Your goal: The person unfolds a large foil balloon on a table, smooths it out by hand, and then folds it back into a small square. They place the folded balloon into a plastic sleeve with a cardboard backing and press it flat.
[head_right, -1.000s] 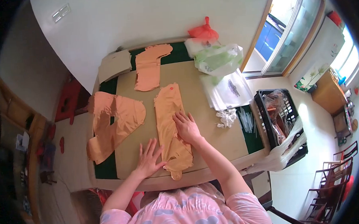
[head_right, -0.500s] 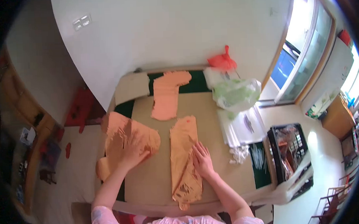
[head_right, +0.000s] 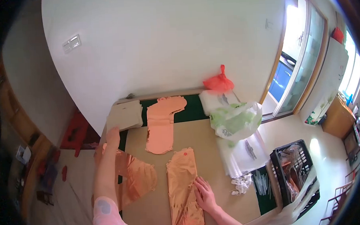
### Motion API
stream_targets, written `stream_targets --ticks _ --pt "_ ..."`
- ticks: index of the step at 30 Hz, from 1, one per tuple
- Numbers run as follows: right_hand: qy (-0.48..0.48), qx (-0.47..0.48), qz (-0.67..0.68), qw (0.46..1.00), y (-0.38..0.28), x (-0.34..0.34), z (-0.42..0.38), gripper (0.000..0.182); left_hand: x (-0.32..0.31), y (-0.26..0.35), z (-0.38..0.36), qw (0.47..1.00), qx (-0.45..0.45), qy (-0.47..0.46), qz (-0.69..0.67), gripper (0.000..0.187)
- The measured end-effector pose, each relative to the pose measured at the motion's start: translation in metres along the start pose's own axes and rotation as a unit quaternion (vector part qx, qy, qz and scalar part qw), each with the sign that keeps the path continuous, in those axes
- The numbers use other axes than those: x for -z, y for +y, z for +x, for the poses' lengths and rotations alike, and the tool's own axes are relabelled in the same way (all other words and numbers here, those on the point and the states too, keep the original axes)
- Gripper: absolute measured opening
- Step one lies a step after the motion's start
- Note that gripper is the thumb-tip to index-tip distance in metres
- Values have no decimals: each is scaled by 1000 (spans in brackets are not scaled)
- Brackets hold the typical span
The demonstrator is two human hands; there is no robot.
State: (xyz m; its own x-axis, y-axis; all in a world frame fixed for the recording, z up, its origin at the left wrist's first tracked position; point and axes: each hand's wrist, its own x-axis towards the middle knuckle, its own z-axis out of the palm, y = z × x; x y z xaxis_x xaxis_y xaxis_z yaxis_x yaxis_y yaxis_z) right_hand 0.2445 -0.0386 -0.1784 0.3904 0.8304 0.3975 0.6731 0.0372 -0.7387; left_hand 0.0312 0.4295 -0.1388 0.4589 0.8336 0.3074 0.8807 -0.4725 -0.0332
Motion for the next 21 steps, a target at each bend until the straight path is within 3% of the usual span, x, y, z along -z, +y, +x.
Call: stream_targets --ticks 4,7,9,13,15,16,17,20,21 --pt "15 7 15 1000 -1 -1 1 34 21 6 -11 999 34 -14 -16 18" --pt "39 8 12 999 -7 3 3 31 61 25 -41 986 -48 135 -89 21" --pt "67 11 20 997 -3 2 -1 29 91 51 -84 949 -144 230 -159 26" --pt "86 -97 163 978 6 3 -1 31 127 110 -209 956 -245 120 -108 36" --pt "43 -248 373 893 -22 24 12 38 106 129 -270 926 -283 147 -203 34" --pt "19 -323 467 823 -34 32 13 42 113 136 -296 927 -299 114 -197 33" --pt "-7 -343 489 802 -26 34 10 57 121 142 -318 927 -313 83 -189 33" --pt "-57 -314 306 897 -14 30 -10 62 120 157 -368 911 -289 2 -296 36" --pt "-75 -314 273 906 -13 34 -16 68 120 161 -374 897 -285 11 -337 43"
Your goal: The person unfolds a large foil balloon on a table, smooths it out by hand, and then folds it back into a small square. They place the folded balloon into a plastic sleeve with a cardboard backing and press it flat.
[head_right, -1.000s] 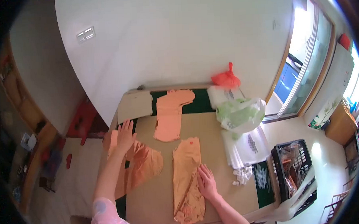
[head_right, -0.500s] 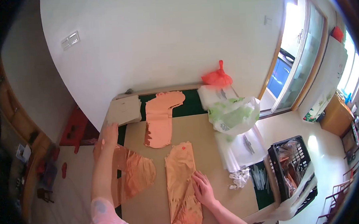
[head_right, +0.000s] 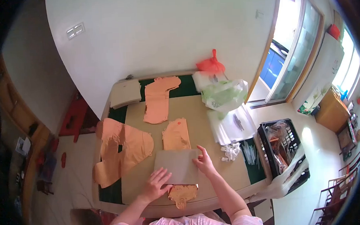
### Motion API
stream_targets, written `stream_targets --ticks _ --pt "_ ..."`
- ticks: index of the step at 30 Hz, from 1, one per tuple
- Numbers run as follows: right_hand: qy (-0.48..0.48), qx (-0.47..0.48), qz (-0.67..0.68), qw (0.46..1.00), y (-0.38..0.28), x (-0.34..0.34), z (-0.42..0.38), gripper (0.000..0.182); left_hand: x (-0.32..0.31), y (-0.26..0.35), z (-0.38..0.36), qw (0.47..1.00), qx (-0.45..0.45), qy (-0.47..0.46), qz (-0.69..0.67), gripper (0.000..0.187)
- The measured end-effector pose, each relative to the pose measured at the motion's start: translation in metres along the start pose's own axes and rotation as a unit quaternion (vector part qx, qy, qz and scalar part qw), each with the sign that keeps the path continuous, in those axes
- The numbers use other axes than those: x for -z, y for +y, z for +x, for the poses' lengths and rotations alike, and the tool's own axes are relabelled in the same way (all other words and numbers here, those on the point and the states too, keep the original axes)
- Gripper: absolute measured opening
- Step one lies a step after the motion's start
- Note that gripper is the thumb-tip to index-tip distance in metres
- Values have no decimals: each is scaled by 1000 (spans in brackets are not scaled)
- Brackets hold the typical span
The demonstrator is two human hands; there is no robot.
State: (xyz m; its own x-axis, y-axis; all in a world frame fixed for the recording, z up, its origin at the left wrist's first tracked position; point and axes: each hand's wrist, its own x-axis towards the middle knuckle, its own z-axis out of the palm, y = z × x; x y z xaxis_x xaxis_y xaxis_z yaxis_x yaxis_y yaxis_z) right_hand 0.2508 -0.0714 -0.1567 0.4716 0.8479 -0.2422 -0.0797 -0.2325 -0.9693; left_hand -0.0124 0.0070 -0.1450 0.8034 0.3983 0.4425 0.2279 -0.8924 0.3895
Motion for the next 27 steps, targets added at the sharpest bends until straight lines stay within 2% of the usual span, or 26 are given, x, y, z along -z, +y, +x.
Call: stream_targets --ticks 3,6,7,9,10,13,16,19,22,27 --pt "20 -3 -147 989 11 6 -10 66 -18 -5 -8 997 64 6 -37 47" --pt "92 39 -279 955 5 -6 -26 61 -40 -17 -12 997 76 -31 13 48" --pt "107 138 -340 924 9 -7 -28 59 -42 -18 -13 997 74 -32 21 48" --pt "134 327 -447 822 21 -10 -32 55 -44 -20 -12 996 68 -35 37 47" --pt "89 294 -478 823 21 -12 -37 50 -44 -19 -11 996 71 -34 37 46" --pt "90 313 -532 782 36 -16 -40 45 -43 -17 -13 996 77 -33 37 46" --pt "93 314 -510 795 27 -14 -34 38 -43 -18 -11 996 78 -31 40 46" --pt "106 240 -460 848 14 -12 3 32 -45 -20 -12 995 78 -37 43 46" --pt "158 263 -489 816 7 -20 34 29 -45 -23 -11 994 87 -48 48 48" --pt "174 242 -470 831 -6 -20 50 32 -52 -24 -4 991 111 -54 56 52"
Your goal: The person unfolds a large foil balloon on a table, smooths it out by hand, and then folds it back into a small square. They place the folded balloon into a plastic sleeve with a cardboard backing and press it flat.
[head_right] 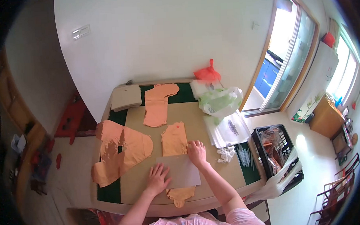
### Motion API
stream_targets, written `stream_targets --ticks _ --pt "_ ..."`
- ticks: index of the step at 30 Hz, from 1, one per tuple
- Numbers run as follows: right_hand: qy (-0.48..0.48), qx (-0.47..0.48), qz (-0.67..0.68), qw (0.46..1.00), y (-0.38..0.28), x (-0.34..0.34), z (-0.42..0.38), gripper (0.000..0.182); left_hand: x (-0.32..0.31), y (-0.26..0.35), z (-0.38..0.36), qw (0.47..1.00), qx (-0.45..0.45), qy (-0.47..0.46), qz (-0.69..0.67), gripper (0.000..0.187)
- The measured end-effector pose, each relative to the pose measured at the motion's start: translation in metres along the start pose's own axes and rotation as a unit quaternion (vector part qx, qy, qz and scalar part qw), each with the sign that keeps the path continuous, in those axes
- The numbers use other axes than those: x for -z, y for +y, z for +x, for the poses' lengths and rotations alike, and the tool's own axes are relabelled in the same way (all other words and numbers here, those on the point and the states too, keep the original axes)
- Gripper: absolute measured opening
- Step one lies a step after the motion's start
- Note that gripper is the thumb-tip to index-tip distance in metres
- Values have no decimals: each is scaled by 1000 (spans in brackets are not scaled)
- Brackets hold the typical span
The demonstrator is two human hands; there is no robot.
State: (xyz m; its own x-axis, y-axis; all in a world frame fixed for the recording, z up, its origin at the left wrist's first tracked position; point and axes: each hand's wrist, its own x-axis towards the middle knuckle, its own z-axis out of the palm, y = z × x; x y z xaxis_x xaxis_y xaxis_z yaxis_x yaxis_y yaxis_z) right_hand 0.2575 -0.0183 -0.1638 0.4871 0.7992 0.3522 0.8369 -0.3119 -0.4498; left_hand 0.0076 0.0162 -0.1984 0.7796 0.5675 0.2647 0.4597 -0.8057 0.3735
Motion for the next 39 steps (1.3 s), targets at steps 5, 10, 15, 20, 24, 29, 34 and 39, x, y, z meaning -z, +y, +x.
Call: stream_targets --ticks 5,10,15,20,24,29,34,39 --pt "-5 -47 12 999 20 -24 21 31 -2 3 5 1000 6 10 8 53" --pt "-96 -152 59 982 26 -50 60 32 -4 1 1 1000 14 1 19 54" --pt "-97 -170 180 964 7 -22 58 18 -2 1 4 1000 13 -13 26 55" --pt "-68 22 332 941 10 13 10 7 -12 -8 7 998 10 -44 39 57" --pt "-147 130 307 931 34 33 -30 5 -5 -5 12 996 28 -67 46 59" --pt "-81 72 232 967 19 7 -5 17 -4 -6 12 998 23 -53 35 61" --pt "-114 129 25 985 -7 -25 -18 38 -3 -5 13 999 27 -39 24 58" --pt "-100 106 -26 989 -27 -22 -63 41 -3 -2 14 999 29 -26 29 56"
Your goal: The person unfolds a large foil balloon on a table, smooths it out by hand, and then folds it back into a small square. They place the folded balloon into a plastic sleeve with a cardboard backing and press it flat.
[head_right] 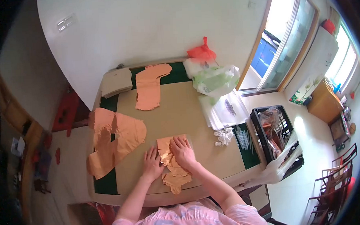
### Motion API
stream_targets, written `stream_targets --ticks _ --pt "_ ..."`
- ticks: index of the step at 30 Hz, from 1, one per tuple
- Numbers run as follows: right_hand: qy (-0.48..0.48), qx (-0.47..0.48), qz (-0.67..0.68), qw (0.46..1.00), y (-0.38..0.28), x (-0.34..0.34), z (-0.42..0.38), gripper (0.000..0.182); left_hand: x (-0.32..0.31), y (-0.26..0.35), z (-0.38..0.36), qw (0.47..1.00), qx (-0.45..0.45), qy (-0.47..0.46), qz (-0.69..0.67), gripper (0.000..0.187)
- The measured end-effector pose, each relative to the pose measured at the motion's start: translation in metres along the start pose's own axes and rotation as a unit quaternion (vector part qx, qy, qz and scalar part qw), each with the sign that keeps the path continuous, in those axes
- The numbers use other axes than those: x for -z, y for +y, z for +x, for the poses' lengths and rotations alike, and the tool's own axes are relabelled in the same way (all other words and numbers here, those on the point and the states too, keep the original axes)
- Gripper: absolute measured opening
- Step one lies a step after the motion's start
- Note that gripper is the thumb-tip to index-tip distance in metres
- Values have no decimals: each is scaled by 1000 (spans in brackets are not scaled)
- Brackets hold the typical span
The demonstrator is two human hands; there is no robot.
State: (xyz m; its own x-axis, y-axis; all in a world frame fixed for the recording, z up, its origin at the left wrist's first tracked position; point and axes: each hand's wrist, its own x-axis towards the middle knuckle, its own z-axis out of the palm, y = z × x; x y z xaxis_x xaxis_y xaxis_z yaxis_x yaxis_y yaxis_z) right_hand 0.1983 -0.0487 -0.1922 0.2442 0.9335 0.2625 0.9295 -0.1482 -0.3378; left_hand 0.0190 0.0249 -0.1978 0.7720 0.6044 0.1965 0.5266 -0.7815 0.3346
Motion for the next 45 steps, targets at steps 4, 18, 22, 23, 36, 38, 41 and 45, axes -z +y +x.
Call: stream_targets --ticks 4,18,22,23,36,38,41,45 --pt "13 -2 6 1000 -5 0 -16 41 -2 1 1 1000 4 23 1 54" --pt "48 21 -19 998 -2 -1 -15 42 -14 11 32 1000 -14 0 5 49" --pt "82 -127 297 943 18 7 -18 34 -26 5 25 999 -21 35 5 48" --pt "93 -171 277 941 24 16 -17 31 -29 5 26 999 -20 43 5 48" --pt "-68 -366 283 884 27 41 -2 16 -22 6 26 999 -15 46 -14 46" --pt "-104 -356 260 892 23 48 -6 16 -20 7 26 999 -16 49 -12 46" --pt "-162 -337 266 888 16 60 -18 17 -21 7 27 999 -13 49 -13 46" --pt "-186 -319 289 883 9 70 -48 15 -17 9 27 999 -10 45 -15 46"
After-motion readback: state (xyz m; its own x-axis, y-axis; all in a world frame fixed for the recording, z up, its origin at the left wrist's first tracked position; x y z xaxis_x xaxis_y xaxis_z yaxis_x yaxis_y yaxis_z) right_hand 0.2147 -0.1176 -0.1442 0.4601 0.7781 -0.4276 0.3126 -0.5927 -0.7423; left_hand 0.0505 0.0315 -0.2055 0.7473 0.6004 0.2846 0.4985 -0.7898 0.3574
